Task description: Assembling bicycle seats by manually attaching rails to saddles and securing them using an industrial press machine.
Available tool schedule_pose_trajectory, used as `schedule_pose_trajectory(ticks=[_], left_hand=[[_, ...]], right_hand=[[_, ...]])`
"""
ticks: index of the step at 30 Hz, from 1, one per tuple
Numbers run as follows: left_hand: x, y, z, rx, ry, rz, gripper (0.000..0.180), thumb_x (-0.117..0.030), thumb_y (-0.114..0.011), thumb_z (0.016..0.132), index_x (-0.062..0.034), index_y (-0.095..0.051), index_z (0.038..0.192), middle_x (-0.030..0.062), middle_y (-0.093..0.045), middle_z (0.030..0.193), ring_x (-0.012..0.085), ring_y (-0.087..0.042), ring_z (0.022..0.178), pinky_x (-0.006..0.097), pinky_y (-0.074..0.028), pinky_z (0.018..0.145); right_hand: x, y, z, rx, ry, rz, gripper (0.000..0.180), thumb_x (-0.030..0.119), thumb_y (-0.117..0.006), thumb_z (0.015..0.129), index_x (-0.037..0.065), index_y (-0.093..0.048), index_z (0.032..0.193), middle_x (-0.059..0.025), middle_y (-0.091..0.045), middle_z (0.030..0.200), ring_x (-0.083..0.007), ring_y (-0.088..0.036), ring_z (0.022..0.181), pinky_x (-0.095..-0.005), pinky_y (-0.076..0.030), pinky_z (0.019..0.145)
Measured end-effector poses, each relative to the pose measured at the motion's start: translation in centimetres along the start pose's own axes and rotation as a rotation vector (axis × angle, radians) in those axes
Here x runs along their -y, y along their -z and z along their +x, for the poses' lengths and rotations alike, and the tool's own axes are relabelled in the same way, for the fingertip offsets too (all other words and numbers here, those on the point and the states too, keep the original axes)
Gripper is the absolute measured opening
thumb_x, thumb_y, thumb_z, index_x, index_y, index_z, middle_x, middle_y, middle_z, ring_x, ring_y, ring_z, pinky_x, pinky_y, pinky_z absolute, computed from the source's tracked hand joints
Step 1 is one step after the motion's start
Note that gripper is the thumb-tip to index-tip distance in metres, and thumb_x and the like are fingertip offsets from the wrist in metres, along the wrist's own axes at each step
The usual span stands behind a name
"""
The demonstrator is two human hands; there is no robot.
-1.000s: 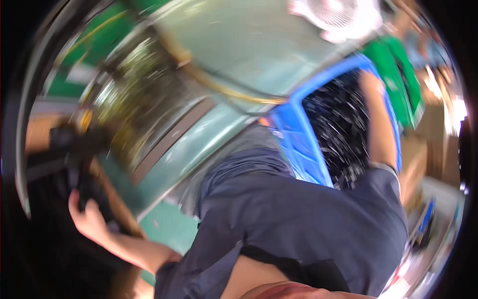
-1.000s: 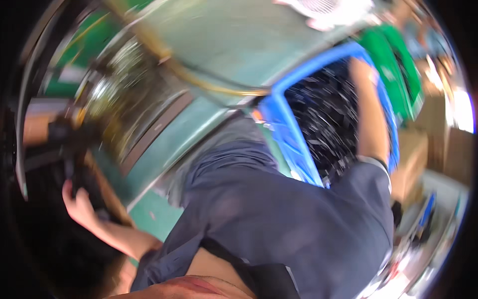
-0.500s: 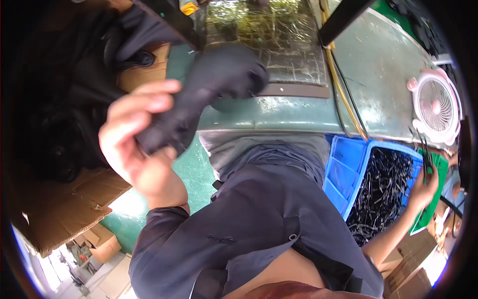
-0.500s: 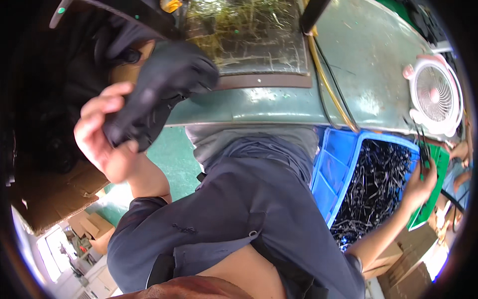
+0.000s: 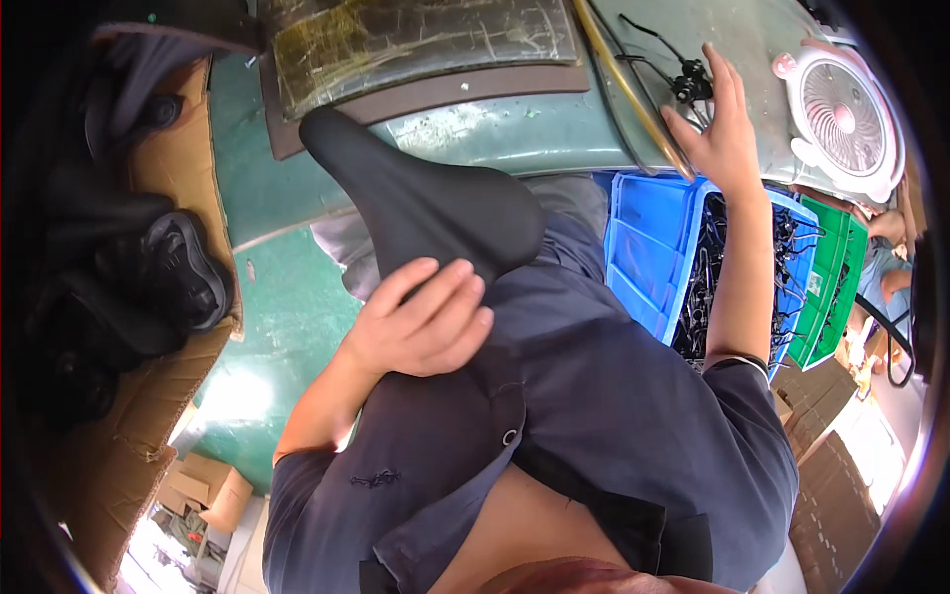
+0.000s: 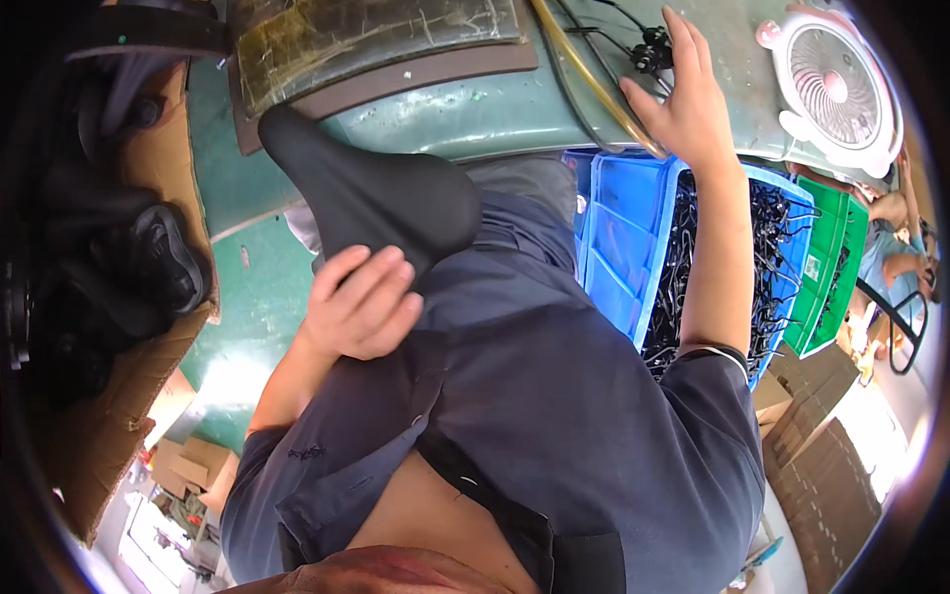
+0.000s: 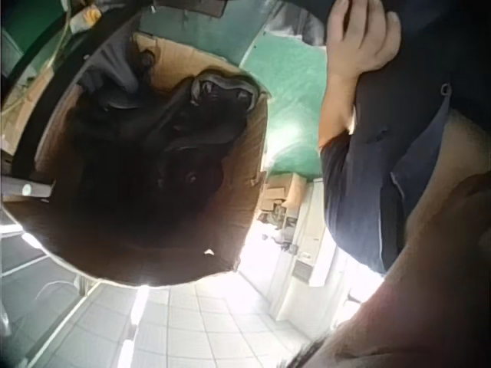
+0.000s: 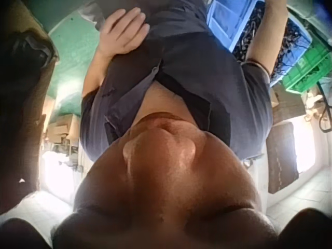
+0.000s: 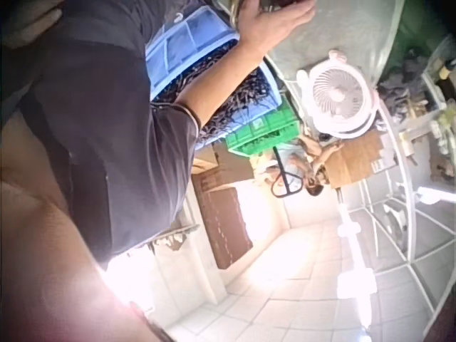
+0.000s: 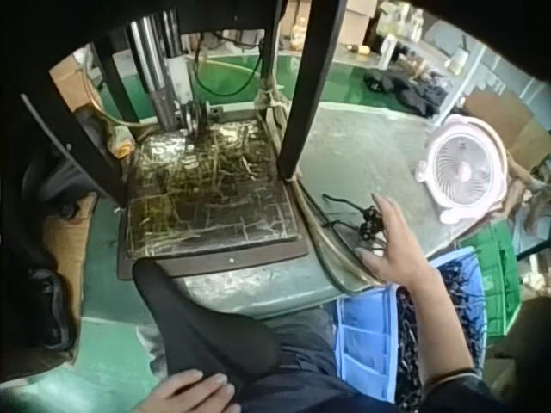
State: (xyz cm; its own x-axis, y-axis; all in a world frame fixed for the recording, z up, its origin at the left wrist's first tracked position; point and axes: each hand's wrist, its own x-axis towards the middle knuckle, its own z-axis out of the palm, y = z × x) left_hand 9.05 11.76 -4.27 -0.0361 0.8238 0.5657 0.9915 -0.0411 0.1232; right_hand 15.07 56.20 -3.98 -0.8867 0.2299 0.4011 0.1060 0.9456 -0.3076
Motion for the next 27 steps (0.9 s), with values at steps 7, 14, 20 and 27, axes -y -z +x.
schedule_pose_trajectory(ticks=[7,14,20,27], left_hand=[[-4.0,0.6,-3.7,0.075,0.469,0.302,0.03,-0.009,-0.078,0.089,-0.0141,-0.075,0.118,0.0067,-0.07,0.119,0.0293,-0.07,0.121,0.051,-0.055,0.106],[-4.9,-3.3,-7.5,0.085,0.673,0.537,0.038,-0.013,-0.069,0.095,-0.0177,-0.071,0.133,0.0234,-0.057,0.147,0.0452,-0.062,0.134,0.057,-0.055,0.109],[-4.7,2.0,-6.1,-0.314,0.797,0.007,0.083,-0.024,-0.086,0.087,-0.0019,-0.045,0.156,0.035,-0.046,0.158,0.0516,-0.05,0.146,0.057,-0.047,0.119],[0.3,0.4,2.6,-1.173,1.46,-1.673,0.065,-0.052,-0.052,0.11,-0.0051,-0.05,0.155,0.0222,-0.064,0.147,0.039,-0.067,0.129,0.05,-0.064,0.099]], right_hand=[[-2.7,-1.9,1.5,0.128,-0.101,-0.054,0.056,0.04,-0.081,0.091,0.007,-0.07,0.134,-0.0169,-0.068,0.126,-0.0358,-0.07,0.111,-0.0415,-0.056,0.096],[-3.2,-3.5,2.0,0.112,-0.254,0.073,0.062,0.049,-0.086,0.088,0.004,-0.074,0.13,-0.0098,-0.077,0.111,-0.023,-0.073,0.101,-0.0348,-0.055,0.094],[-3.1,0.8,0.9,-0.072,-0.382,0.274,0.053,0.031,-0.088,0.091,0.001,-0.074,0.132,-0.003,-0.073,0.103,-0.0102,-0.066,0.093,-0.0251,-0.053,0.088],[9.0,4.4,1.4,-0.136,0.09,0.475,0.056,0.016,-0.091,0.08,0.002,-0.074,0.132,-0.0055,-0.069,0.104,-0.0145,-0.065,0.093,-0.0287,-0.053,0.08]])
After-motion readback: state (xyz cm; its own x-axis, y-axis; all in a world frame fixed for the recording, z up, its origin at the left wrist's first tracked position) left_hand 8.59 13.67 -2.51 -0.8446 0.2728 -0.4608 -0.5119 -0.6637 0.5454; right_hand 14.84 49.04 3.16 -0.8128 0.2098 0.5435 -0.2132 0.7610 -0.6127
